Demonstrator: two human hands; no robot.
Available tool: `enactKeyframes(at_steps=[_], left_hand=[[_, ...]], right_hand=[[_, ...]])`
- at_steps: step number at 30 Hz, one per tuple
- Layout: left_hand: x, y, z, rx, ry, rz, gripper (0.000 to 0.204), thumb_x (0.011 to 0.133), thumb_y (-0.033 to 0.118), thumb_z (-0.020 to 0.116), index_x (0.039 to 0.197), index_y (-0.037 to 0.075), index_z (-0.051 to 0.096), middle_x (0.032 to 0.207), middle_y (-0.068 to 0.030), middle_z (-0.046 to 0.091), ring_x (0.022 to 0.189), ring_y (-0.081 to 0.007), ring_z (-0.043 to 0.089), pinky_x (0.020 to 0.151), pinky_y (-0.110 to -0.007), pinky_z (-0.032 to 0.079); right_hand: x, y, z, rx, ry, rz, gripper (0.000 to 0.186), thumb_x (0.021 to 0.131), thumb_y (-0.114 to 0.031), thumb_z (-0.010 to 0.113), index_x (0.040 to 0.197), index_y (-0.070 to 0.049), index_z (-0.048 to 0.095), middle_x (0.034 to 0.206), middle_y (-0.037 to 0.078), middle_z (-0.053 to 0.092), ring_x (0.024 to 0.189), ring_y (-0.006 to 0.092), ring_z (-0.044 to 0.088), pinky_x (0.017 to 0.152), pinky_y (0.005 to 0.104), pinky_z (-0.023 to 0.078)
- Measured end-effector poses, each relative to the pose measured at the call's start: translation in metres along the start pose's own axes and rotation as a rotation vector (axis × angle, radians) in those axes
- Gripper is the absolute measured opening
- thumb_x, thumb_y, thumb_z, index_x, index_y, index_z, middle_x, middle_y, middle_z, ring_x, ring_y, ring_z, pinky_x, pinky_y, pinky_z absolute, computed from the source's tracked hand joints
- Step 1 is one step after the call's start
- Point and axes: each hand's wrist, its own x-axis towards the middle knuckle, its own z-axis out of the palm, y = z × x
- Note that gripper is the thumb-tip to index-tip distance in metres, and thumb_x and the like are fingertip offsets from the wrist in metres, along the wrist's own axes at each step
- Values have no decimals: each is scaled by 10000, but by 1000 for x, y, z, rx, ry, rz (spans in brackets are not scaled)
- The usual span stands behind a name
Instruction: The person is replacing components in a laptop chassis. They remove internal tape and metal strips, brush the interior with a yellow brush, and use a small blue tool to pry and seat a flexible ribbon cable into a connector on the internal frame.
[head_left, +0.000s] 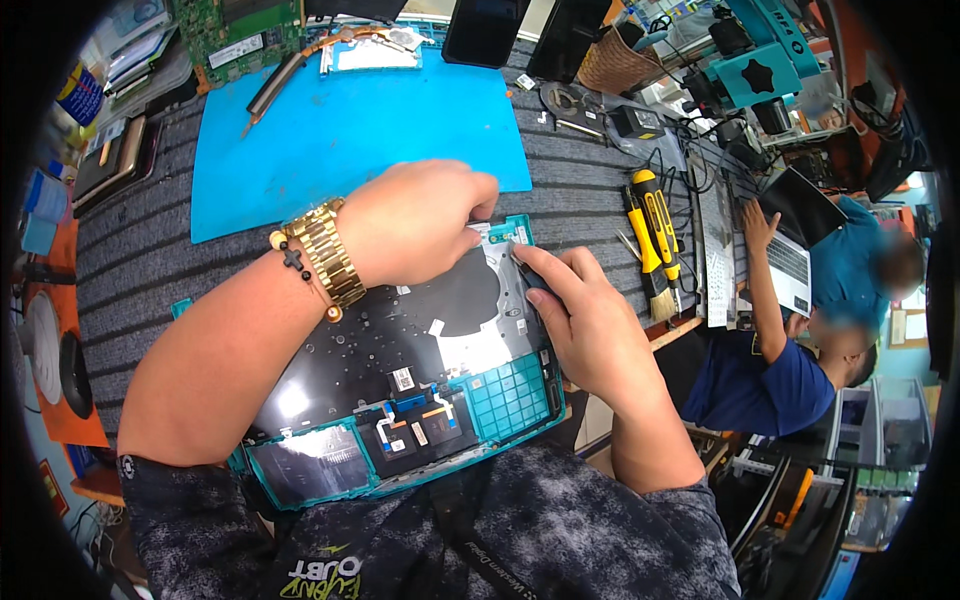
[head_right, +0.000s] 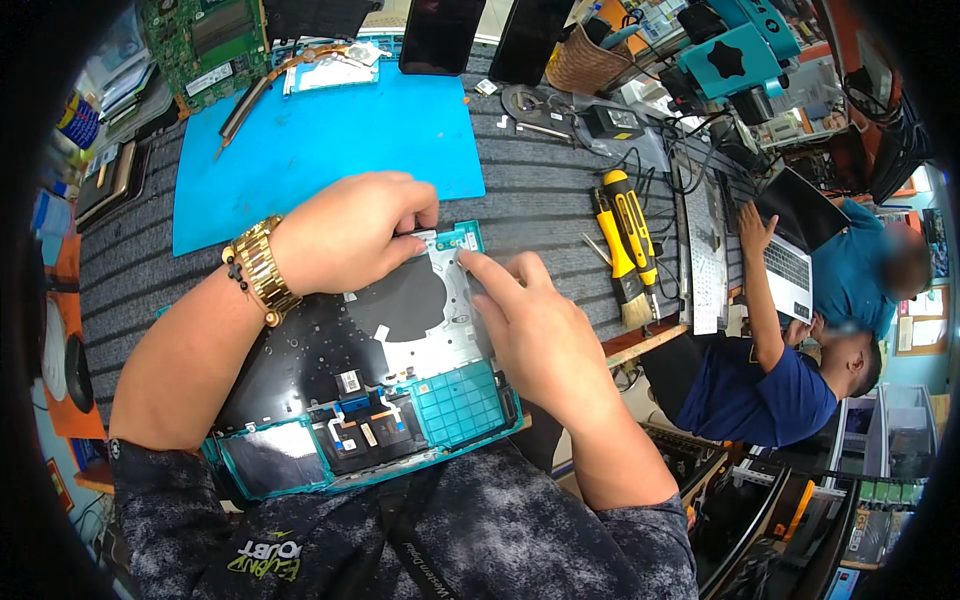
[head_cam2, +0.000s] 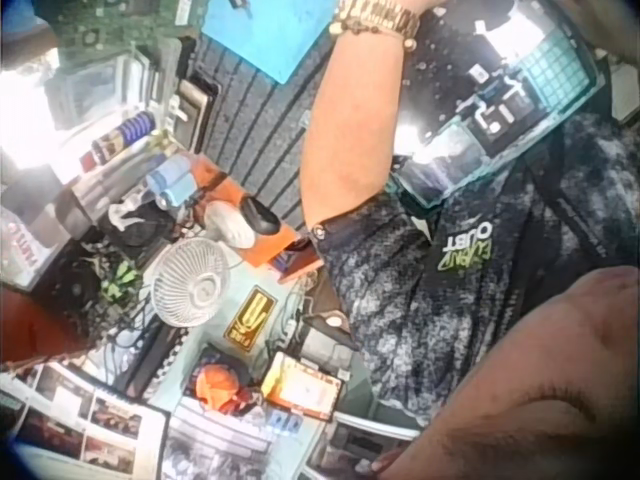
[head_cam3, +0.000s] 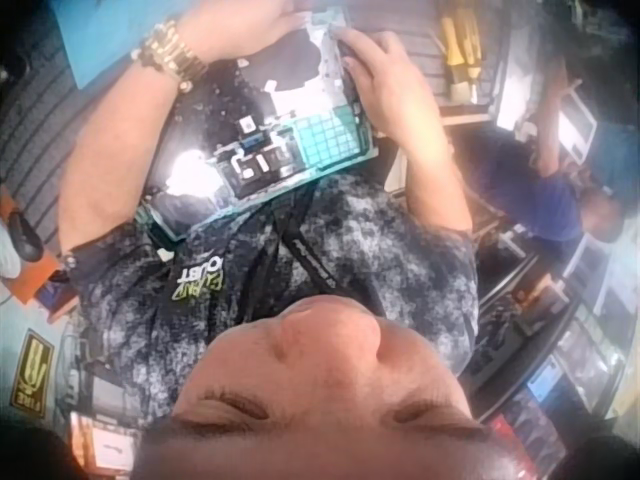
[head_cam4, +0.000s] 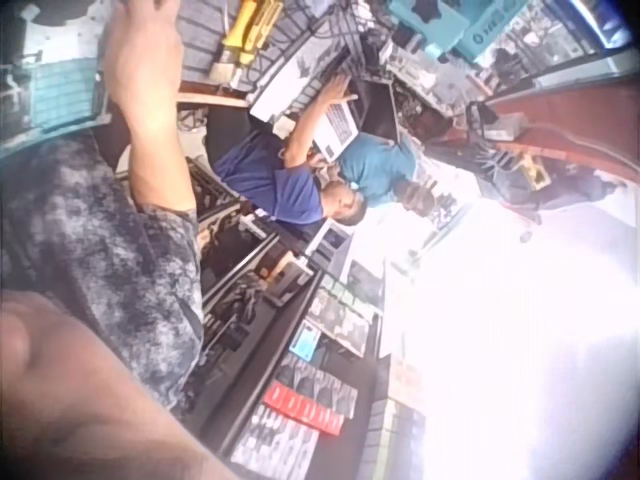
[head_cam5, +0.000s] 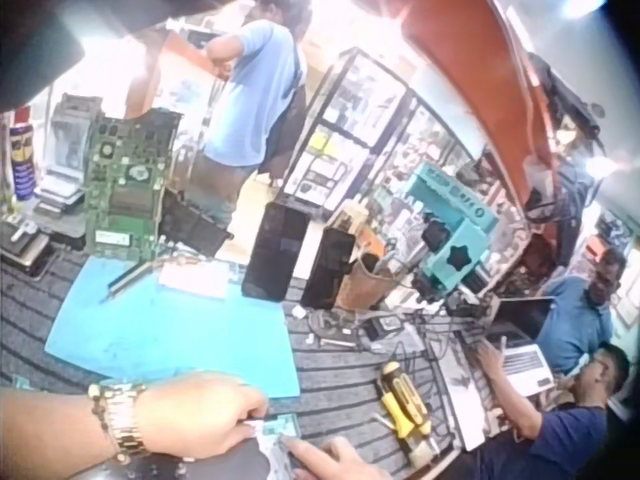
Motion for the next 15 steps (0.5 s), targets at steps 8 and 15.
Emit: enactKeyframes(at_steps=[8,15], left_hand=[[-1,2,1,6,26,-1,166,975,97,836,1088,30,734,1038,-165,763,994,-383,761,870,-492,614],[-1,2,4,30,41,2,170,966,107,848,1050,15,732,1043,-179,774,1003,-400,770,871,-504,616]], right_hand=[[0,1,5,4,56,-27,409,1139,-183,679,1548,-153,680,1323,180,698,1079,479,778,918,570,642],[5,4,10,-18,81,-46,388,1128,-161,681,1513,-131,708,1462,178,694,1168,472,777,956,559,648]])
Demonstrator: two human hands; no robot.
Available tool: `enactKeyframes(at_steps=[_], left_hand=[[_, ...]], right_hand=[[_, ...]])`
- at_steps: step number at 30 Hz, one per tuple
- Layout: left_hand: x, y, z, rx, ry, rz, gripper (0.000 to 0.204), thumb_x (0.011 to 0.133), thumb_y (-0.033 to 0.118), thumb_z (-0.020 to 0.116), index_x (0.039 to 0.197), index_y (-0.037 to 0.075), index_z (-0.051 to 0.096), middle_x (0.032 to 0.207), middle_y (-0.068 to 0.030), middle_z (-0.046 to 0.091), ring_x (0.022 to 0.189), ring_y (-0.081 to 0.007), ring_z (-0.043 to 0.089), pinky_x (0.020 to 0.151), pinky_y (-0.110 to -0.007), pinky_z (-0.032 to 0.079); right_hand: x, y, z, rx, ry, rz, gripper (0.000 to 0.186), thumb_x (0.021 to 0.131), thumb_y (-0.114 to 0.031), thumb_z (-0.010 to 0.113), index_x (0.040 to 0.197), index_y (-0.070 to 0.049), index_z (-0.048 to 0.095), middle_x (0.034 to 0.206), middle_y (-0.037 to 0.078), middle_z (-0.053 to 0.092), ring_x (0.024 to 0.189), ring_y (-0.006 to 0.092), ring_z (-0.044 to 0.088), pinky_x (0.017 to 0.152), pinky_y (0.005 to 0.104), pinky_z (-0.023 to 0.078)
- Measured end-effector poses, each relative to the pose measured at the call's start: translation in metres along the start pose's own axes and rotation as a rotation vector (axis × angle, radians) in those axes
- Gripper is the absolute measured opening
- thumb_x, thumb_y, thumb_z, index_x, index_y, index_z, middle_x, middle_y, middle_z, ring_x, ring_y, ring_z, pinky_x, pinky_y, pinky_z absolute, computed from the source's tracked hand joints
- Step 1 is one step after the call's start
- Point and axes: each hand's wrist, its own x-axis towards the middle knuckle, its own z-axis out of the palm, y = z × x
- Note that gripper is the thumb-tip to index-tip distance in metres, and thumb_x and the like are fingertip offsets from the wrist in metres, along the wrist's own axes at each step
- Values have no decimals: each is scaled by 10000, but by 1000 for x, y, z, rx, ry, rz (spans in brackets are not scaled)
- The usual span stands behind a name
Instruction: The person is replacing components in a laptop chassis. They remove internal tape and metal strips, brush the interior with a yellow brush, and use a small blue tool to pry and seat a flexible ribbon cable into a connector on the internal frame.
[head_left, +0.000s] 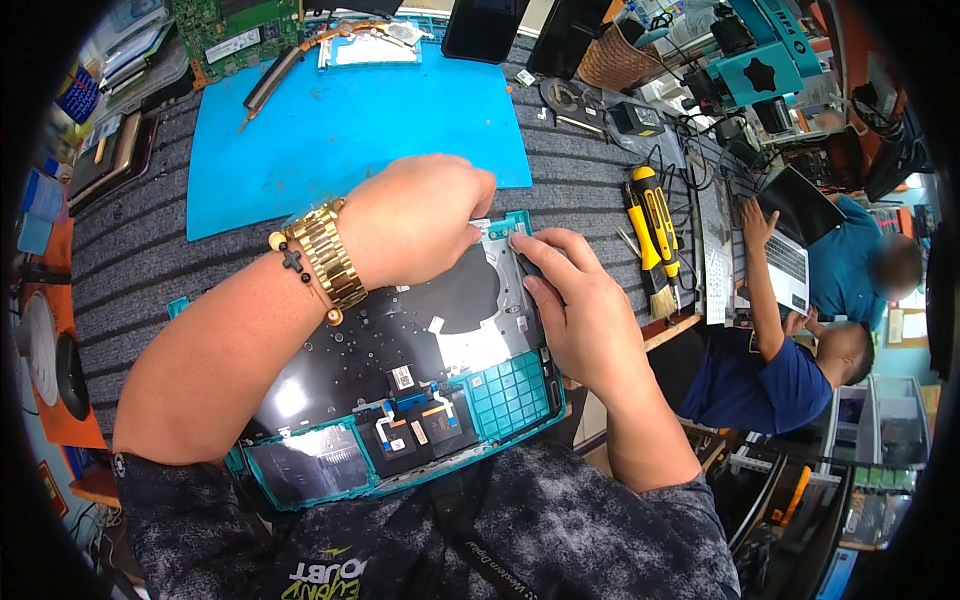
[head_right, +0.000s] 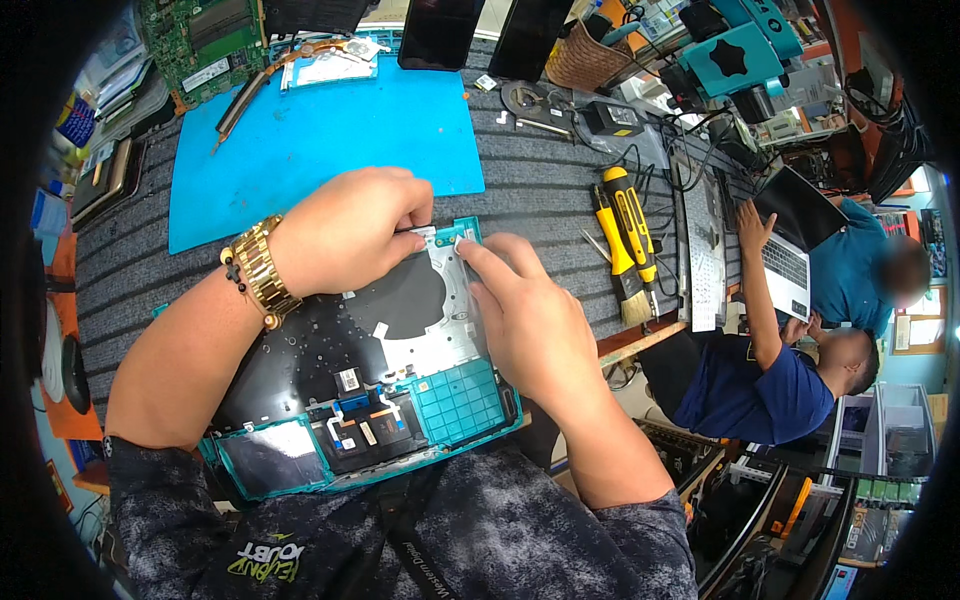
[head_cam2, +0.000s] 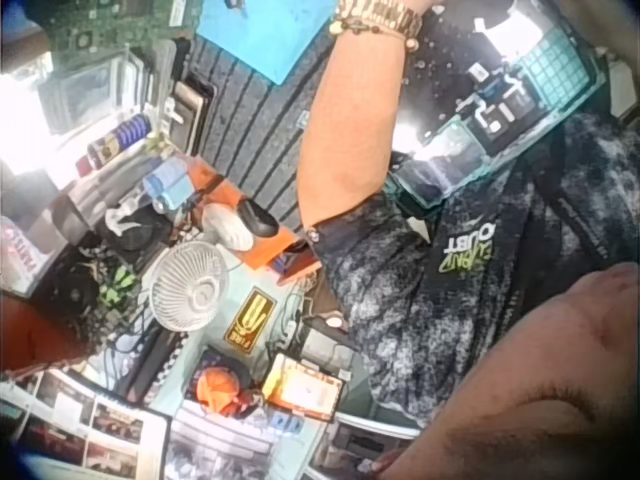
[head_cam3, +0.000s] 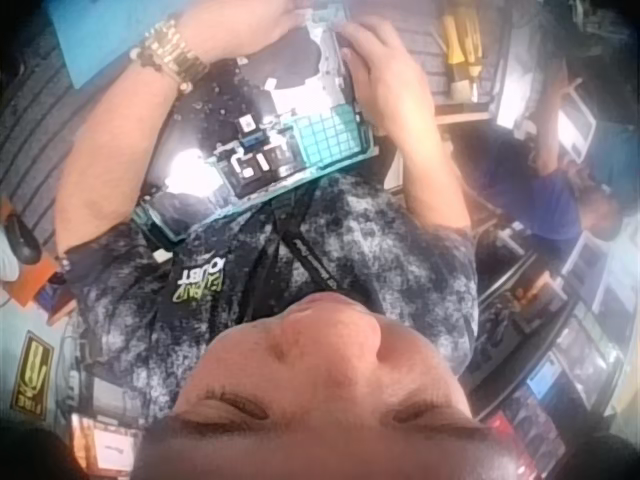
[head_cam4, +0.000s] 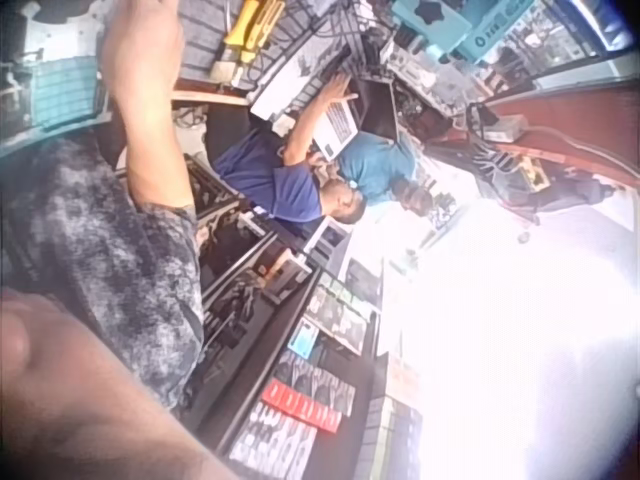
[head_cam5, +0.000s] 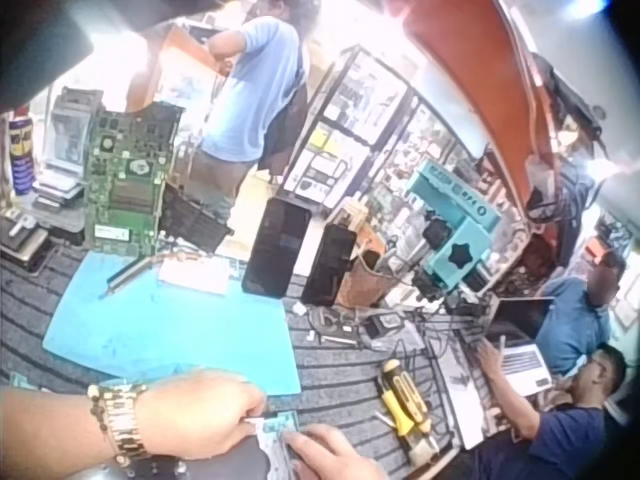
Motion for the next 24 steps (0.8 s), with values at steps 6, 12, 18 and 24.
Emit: enactKeyframes(at_steps=[6,12,18,24], left_hand=[[0,1,2,3,21,-15,168,964,106,849,1041,7,736,1036,-189,781,1007,-411,771,872,-514,615],[2,2,0,-24,-15,-52,157,971,105,844,1040,6,743,1033,-192,783,1008,-412,770,872,-516,613],[1,2,0,-22,-12,-46,151,977,107,838,1035,7,742,1026,-190,782,1005,-413,768,872,-520,610],[1,1,1,-25,-2,-34,152,977,108,836,1032,7,739,1028,-194,780,1008,-418,765,874,-523,607]], right_hand=[[-2,4,-3,42,18,-64,398,1111,-128,693,1509,-118,713,1510,177,686,1206,478,769,987,542,647],[-4,1,-2,38,18,-53,394,1107,-118,704,1500,-108,717,1513,170,682,1216,473,766,985,540,647],[-1,1,-5,37,-5,-50,393,1110,-122,709,1503,-105,719,1497,176,683,1220,470,761,1004,534,640],[1,3,-6,77,-3,-58,383,1105,-112,716,1487,-84,740,1470,190,692,1236,464,754,1029,514,626]])
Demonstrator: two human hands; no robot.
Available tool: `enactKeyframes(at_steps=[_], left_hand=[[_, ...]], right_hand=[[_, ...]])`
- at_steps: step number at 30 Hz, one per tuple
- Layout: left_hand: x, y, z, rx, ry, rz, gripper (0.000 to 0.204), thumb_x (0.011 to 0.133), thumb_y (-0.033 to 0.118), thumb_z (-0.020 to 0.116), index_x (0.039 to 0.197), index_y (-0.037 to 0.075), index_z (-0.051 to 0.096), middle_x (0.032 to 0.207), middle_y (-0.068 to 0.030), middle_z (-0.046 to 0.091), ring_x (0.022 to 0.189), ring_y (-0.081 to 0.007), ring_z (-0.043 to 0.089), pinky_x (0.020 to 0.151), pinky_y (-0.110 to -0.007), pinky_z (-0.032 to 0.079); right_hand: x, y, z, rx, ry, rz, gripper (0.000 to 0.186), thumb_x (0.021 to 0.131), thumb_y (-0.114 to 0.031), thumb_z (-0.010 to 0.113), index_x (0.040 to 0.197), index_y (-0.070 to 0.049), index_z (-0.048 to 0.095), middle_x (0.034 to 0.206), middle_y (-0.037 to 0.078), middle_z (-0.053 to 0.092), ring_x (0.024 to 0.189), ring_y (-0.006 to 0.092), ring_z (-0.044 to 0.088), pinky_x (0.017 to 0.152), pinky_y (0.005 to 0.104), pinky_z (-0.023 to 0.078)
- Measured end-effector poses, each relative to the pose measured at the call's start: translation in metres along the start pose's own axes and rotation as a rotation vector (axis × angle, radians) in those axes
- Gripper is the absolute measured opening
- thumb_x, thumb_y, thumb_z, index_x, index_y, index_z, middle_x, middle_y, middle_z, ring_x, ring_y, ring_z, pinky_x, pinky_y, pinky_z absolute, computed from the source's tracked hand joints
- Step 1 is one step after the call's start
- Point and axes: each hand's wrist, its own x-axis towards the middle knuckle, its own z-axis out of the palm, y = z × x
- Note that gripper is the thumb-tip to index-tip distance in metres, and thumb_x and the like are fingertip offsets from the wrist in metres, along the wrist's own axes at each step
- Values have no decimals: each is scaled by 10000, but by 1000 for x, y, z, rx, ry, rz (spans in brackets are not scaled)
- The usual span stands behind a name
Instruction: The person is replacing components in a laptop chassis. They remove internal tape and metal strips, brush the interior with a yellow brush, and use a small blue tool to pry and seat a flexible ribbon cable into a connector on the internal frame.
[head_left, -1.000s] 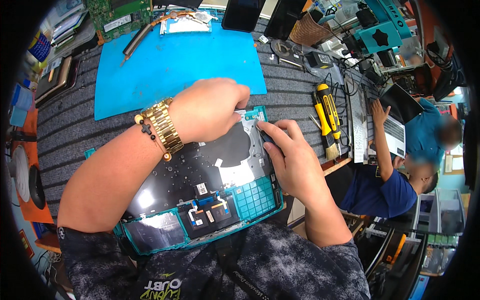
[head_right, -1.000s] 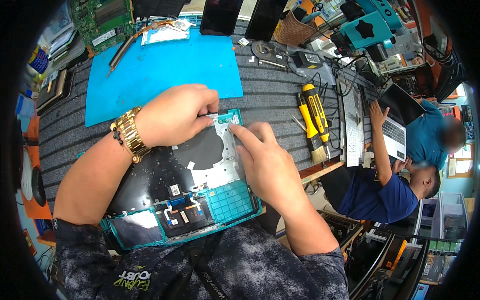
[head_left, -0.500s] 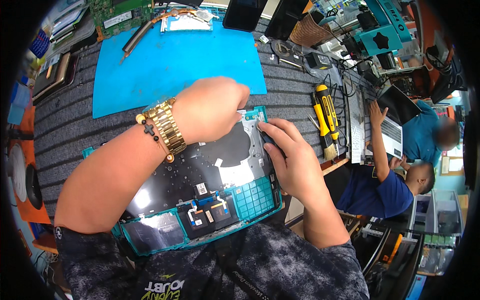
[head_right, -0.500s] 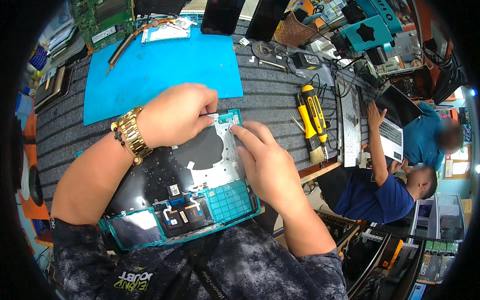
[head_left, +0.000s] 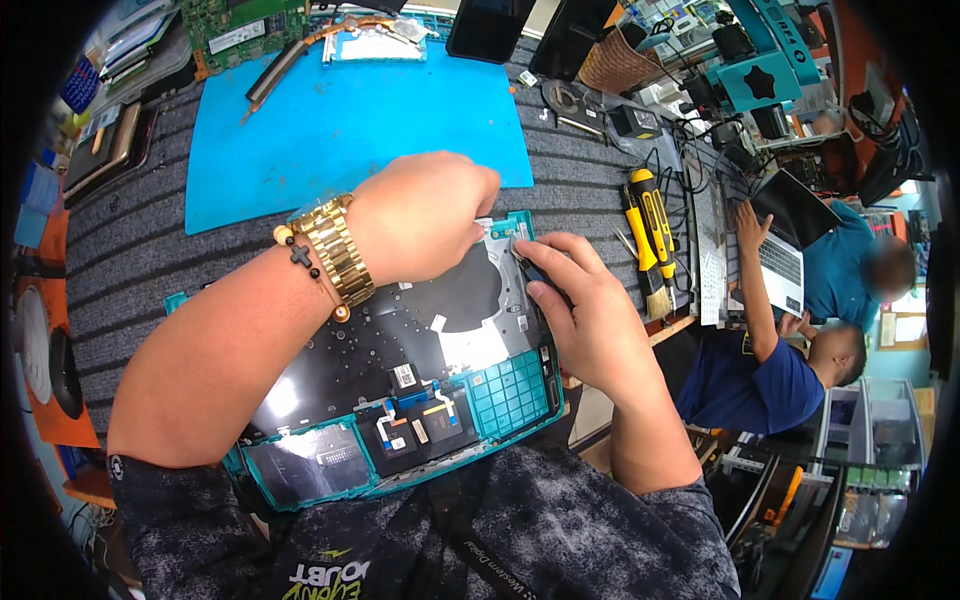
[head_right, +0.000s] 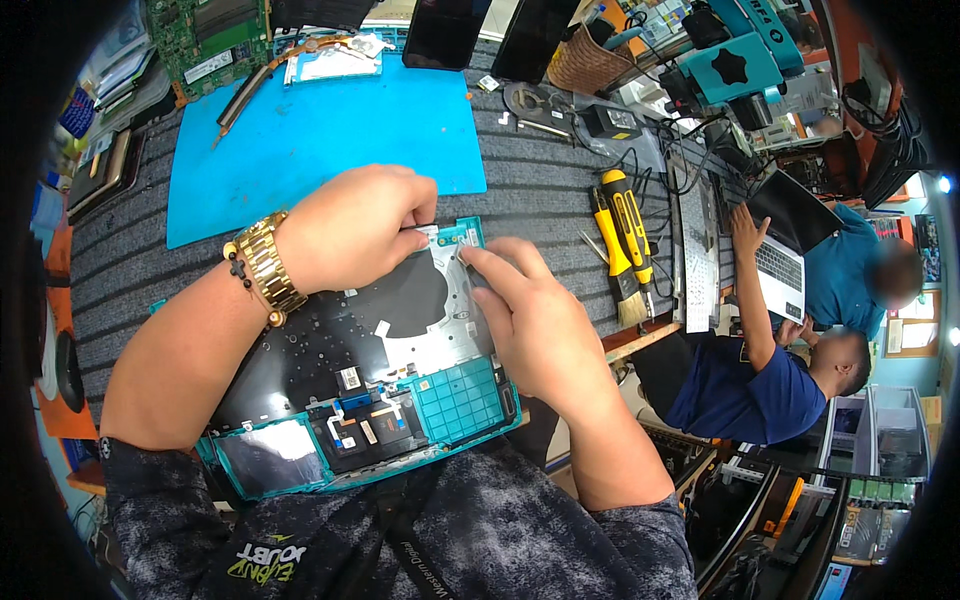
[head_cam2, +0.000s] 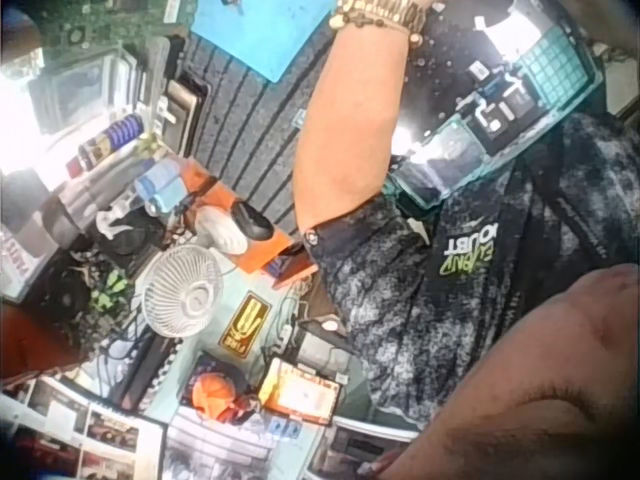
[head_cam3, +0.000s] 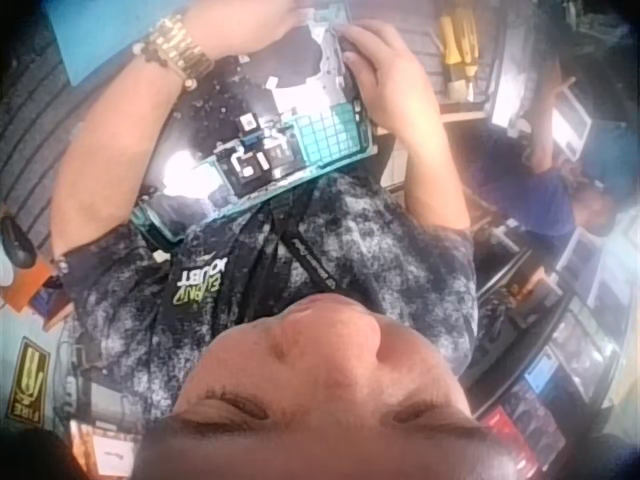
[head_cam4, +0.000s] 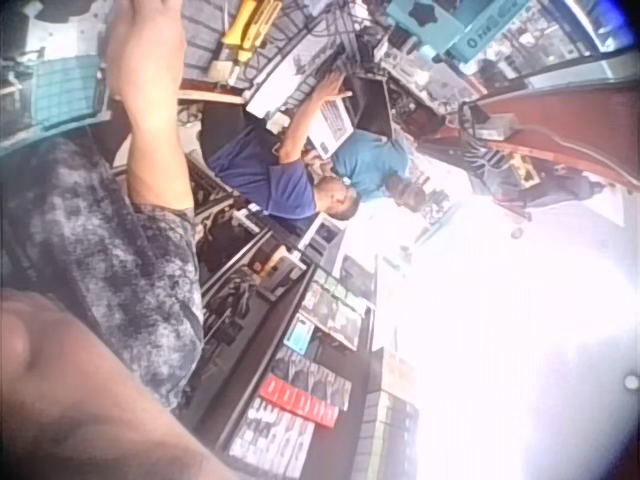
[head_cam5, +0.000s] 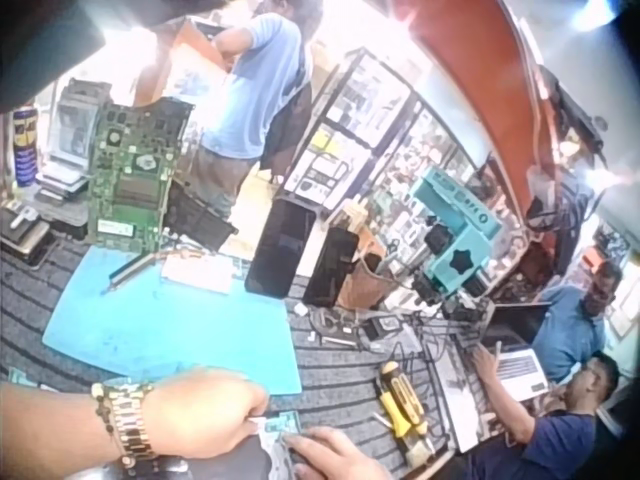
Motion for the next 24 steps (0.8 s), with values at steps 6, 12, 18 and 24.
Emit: enactKeyframes(at_steps=[6,12,18,24], left_hand=[[-1,1,2,21,3,-3,153,978,103,833,1038,8,730,1037,-193,777,1012,-420,763,876,-525,607],[-4,3,2,34,42,11,153,982,109,834,1044,15,730,1038,-186,772,1014,-419,762,877,-526,608],[-3,5,0,54,0,-32,146,998,138,806,1087,25,780,1079,-210,808,1052,-439,789,925,-546,638],[-3,5,2,64,35,-7,127,991,126,803,1059,20,784,1031,-210,811,1028,-440,793,912,-548,639]], right_hand=[[1,-2,0,35,6,21,376,1090,-85,717,1463,-52,746,1416,195,707,1214,464,755,1014,518,617],[2,-6,4,46,45,40,358,1069,-62,718,1423,-44,762,1380,205,717,1192,478,747,997,526,614],[1,-10,8,33,78,60,355,1065,-68,723,1416,-41,765,1378,195,727,1180,485,751,989,529,618],[-1,-11,14,-3,111,81,355,1065,-81,731,1417,-51,774,1415,185,732,1185,488,756,995,529,620]])
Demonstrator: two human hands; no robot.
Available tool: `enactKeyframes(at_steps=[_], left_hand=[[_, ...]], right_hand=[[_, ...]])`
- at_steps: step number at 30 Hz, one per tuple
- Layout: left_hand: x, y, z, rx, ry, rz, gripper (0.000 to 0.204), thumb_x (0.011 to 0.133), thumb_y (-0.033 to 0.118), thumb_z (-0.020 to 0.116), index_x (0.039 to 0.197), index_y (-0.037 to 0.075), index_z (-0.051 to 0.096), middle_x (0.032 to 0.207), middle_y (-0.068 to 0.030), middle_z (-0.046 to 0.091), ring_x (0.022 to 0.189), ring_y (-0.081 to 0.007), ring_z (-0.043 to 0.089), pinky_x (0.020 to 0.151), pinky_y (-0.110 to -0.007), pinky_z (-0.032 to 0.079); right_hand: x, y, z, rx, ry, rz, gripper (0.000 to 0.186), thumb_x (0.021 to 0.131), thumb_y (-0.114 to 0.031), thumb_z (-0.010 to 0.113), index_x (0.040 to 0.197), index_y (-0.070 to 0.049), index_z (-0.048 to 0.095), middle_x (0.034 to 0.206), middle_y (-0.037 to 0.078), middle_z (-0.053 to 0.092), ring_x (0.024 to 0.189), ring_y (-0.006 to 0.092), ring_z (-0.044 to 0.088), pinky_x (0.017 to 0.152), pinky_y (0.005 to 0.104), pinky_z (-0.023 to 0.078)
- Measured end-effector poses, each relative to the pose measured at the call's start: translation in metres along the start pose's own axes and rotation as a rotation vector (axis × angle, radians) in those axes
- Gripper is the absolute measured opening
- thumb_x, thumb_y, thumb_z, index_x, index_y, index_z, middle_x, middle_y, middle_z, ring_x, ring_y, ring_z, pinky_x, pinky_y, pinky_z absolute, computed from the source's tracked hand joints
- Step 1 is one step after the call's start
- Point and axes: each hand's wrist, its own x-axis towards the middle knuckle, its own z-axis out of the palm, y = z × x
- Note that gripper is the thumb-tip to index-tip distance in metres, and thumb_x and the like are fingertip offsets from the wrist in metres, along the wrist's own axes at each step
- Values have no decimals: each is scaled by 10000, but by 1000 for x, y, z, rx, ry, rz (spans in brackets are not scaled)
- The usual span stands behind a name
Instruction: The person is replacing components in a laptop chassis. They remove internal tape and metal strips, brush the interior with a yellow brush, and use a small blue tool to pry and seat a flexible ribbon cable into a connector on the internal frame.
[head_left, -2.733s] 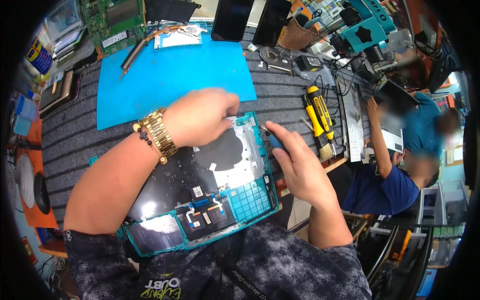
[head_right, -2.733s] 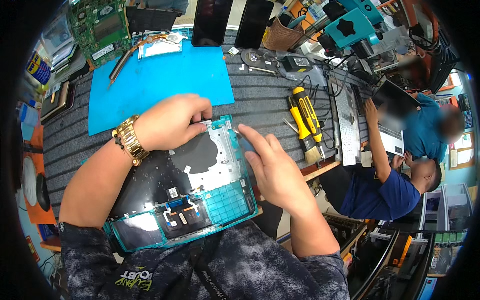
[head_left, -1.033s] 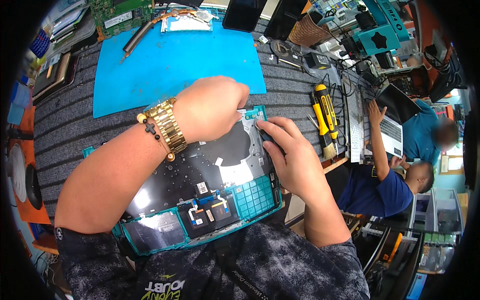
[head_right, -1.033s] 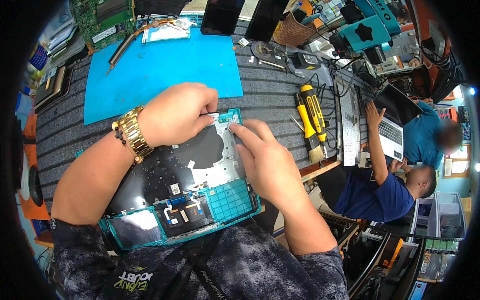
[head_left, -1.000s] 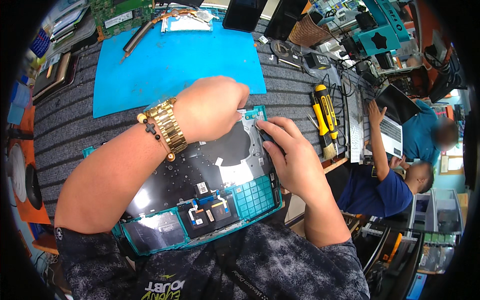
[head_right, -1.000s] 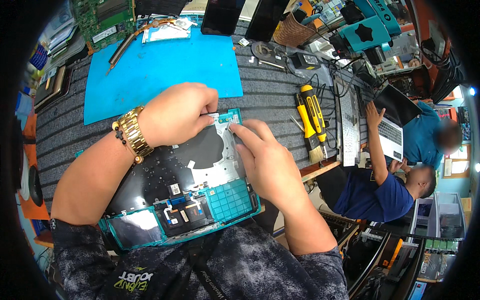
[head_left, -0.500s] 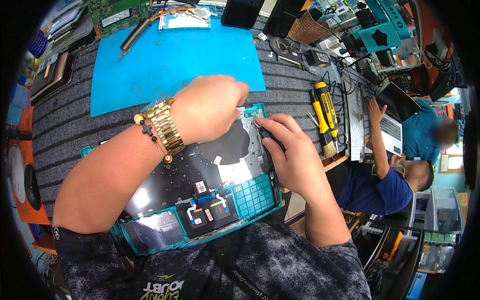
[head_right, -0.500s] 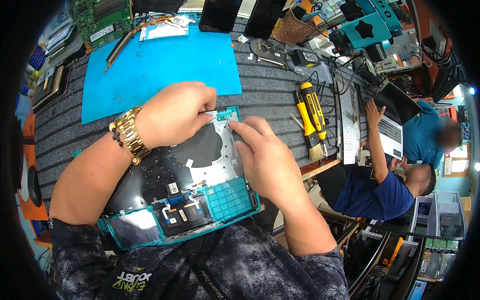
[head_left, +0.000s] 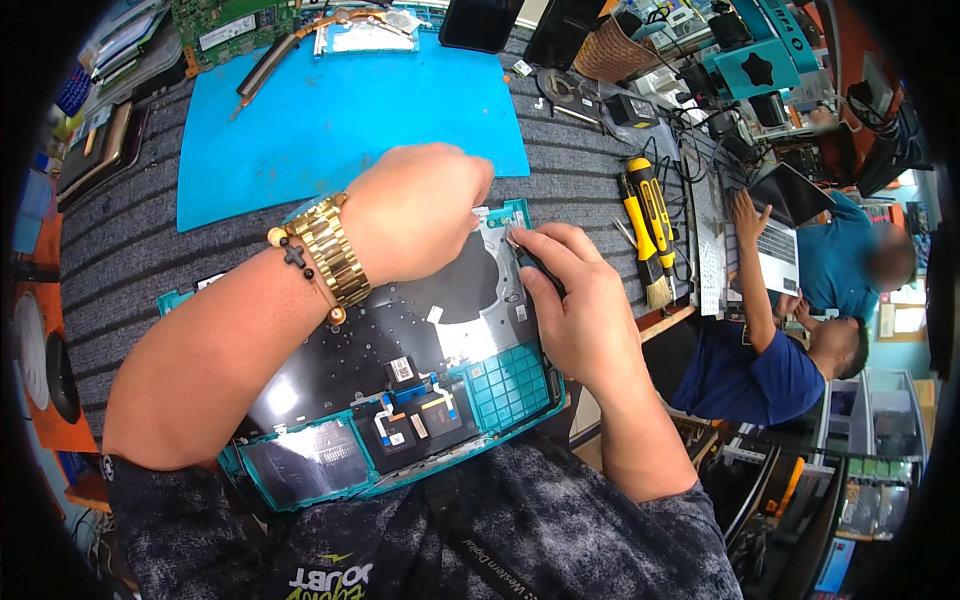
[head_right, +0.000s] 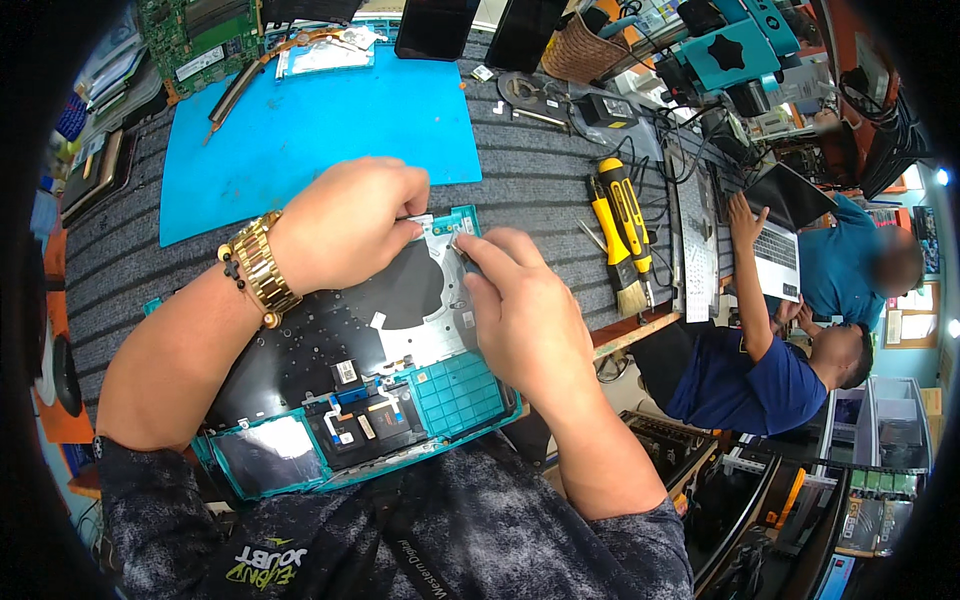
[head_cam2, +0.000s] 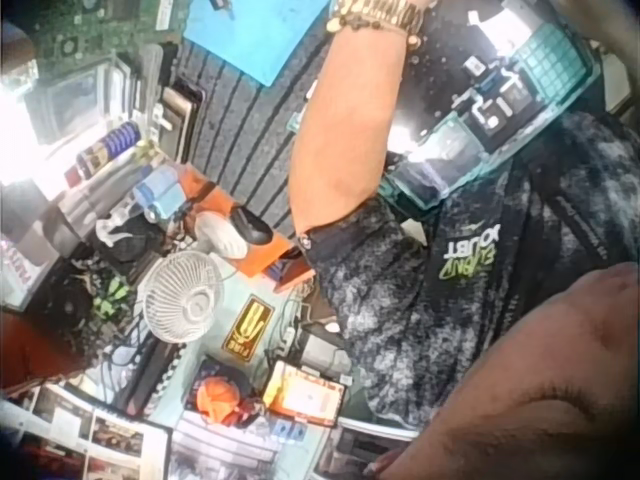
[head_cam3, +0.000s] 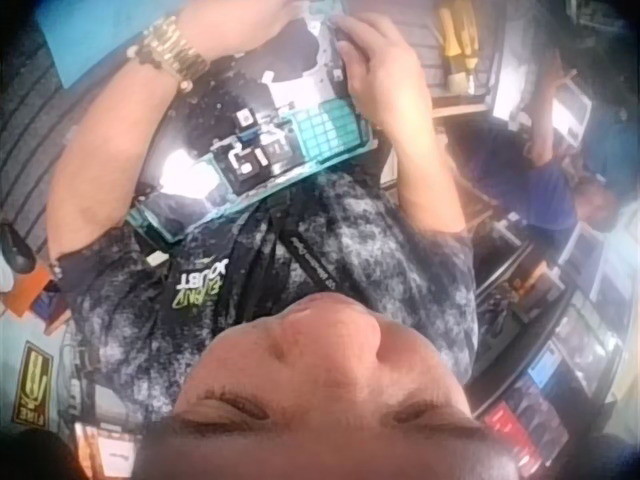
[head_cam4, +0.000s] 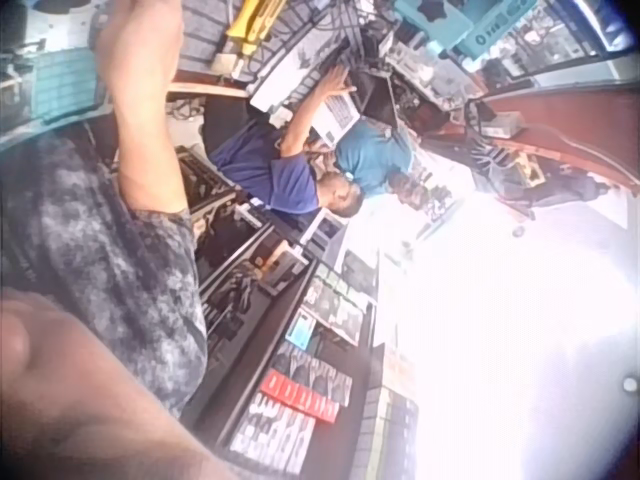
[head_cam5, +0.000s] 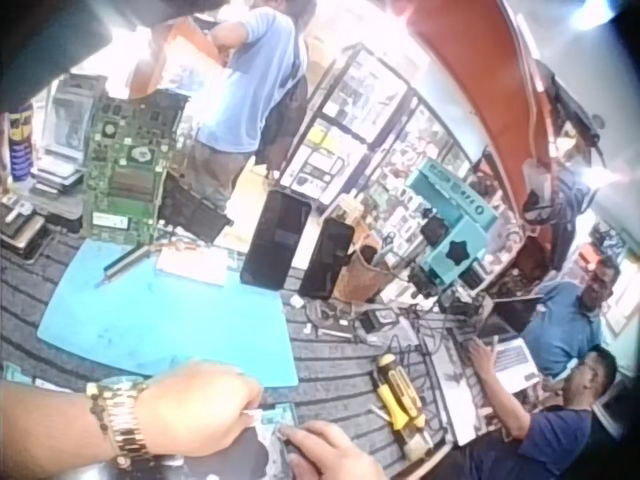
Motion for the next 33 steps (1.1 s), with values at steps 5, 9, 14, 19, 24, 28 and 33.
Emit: enactKeyframes(at_steps=[5,9,14,19,24,28,33], left_hand=[[0,-1,2,15,16,16,110,986,113,797,1037,17,781,1011,-213,810,1006,-440,794,894,-550,640],[0,-1,2,24,26,32,104,982,105,794,1030,14,780,1002,-220,809,992,-441,796,889,-552,643],[1,-1,4,54,40,47,102,976,98,791,1024,9,782,995,-225,813,984,-444,803,883,-553,652],[1,-2,4,60,41,48,107,970,99,793,1025,7,786,995,-230,816,981,-448,808,876,-554,657],[2,-2,4,55,34,43,110,967,99,790,1031,10,791,1001,-238,819,982,-449,814,877,-555,662],[2,-1,4,72,32,45,107,970,97,782,1032,10,791,1003,-241,820,981,-450,815,876,-555,662],[2,0,3,76,17,39,107,949,73,766,1033,13,791,1009,-240,823,978,-449,815,874,-552,663]], right_hand=[[-2,-1,3,29,27,31,348,1062,-78,731,1405,-51,787,1393,189,741,1174,488,760,994,535,617],[-2,-4,5,20,41,44,357,1053,-74,735,1405,-43,787,1382,196,744,1165,487,762,990,537,616],[-3,-6,7,13,54,61,369,1041,-76,745,1406,-40,788,1373,201,747,1159,484,762,986,537,617],[-3,-5,9,9,73,38,364,1032,-73,754,1390,-32,798,1360,203,755,1160,481,763,990,529,618],[-2,-4,11,12,93,16,352,1022,-62,762,1369,-14,805,1343,214,762,1159,482,764,992,525,619],[-1,-5,11,13,87,40,352,1021,-62,767,1367,-10,809,1336,213,767,1161,481,765,997,520,620],[-2,-8,15,19,113,73,356,1020,-68,774,1370,-14,814,1336,206,772,1166,472,768,1003,519,621]])
